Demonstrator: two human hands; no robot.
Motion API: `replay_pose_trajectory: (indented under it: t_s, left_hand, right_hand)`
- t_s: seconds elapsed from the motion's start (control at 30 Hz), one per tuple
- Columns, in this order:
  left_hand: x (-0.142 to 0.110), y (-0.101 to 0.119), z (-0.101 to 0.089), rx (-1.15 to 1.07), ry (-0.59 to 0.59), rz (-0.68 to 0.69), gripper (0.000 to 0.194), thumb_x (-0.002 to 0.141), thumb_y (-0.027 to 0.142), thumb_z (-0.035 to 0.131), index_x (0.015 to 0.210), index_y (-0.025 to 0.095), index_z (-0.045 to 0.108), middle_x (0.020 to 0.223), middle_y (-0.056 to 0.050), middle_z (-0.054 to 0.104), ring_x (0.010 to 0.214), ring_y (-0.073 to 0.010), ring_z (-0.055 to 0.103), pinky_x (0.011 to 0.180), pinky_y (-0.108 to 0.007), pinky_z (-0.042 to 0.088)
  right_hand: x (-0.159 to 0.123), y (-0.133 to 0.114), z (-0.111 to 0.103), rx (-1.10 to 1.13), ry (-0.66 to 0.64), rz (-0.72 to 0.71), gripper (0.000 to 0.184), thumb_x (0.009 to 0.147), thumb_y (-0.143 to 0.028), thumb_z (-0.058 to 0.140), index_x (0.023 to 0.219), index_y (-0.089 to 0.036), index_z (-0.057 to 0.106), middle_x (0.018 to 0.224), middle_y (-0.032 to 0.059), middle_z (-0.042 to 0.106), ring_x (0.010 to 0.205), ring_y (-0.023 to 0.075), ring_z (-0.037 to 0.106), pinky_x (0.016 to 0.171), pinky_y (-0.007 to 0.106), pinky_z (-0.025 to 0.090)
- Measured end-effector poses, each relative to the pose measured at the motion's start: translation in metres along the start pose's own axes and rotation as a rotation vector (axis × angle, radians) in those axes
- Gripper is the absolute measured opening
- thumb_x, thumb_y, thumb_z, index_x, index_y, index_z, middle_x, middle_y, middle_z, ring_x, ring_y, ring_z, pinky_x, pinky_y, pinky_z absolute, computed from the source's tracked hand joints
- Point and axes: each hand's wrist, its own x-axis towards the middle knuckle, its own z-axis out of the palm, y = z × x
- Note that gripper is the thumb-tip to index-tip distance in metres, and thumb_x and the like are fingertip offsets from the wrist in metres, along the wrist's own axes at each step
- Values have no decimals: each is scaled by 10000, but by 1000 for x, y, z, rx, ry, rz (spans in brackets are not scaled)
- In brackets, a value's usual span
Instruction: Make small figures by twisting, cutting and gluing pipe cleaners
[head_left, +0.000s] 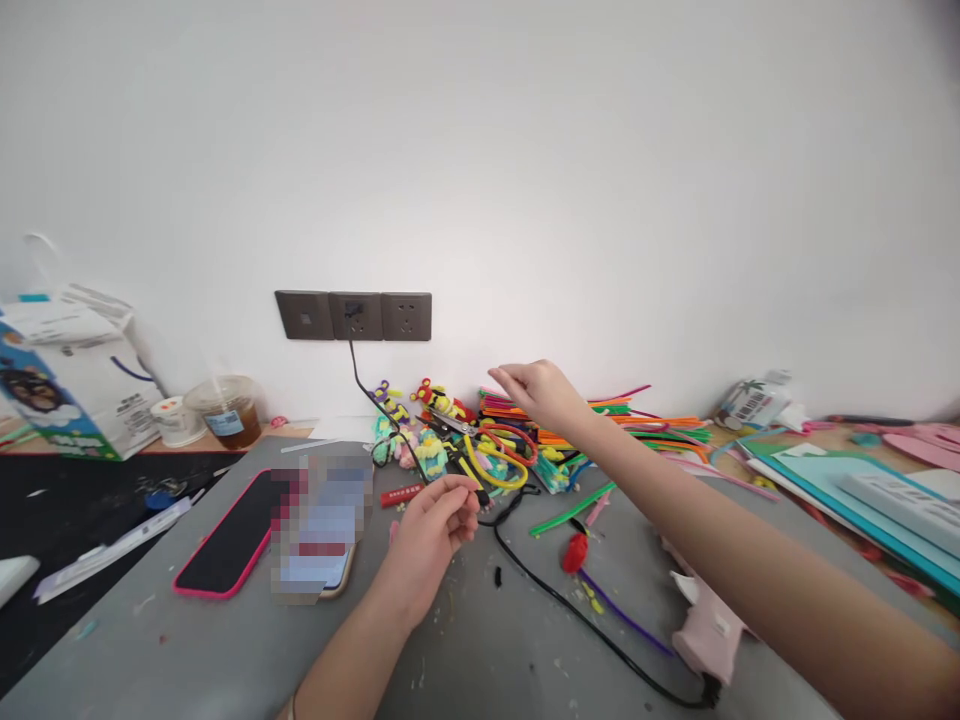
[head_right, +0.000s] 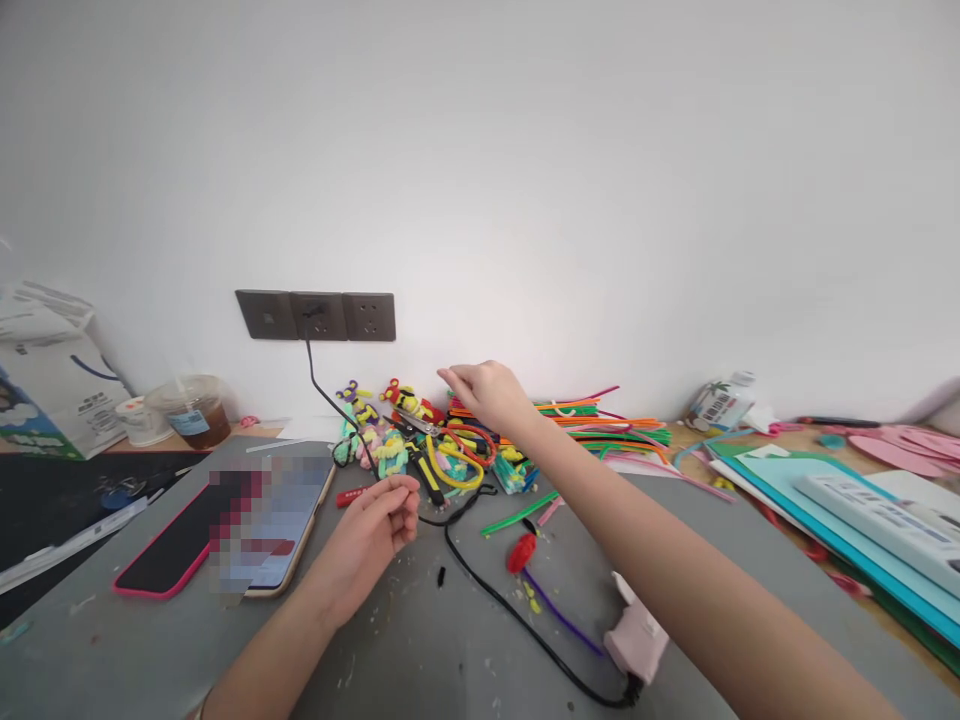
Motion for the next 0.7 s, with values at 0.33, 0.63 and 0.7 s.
replay_pose_trajectory:
  t_s: [0.33, 0.63, 0.7]
  left_hand:
    - [4, -4, -4, 77, 16, 29, 375, 603, 404, 889, 827, 158, 716, 725, 12, 617, 648, -94, 534, 628, -219, 432]
    - [8, -5, -6, 128, 29, 38, 412, 581, 430, 908, 831, 161, 723, 721, 15, 603, 652, -100, 531, 620, -219, 447]
    - [8, -5, -5, 130, 36, 40, 424, 561, 432, 919, 822, 160, 723, 716, 16, 603, 652, -102, 531, 616, -219, 449]
  right_hand:
    - [-38, 64, -62, 41, -198, 251, 306, 962, -252, 409, 1190, -164, 593, 700, 18, 630, 586, 175, 547, 613, 278, 410]
    - [-67, 100, -42, -24, -375, 325, 121, 776, -97, 591, 802, -167, 686, 830, 72, 734, 717, 175, 644, 653, 246, 452]
    - [-70, 93, -41, -27, -349, 294, 114, 845, -156, 559, 858, -155, 672, 839, 69, 724, 737, 170, 633, 672, 252, 452]
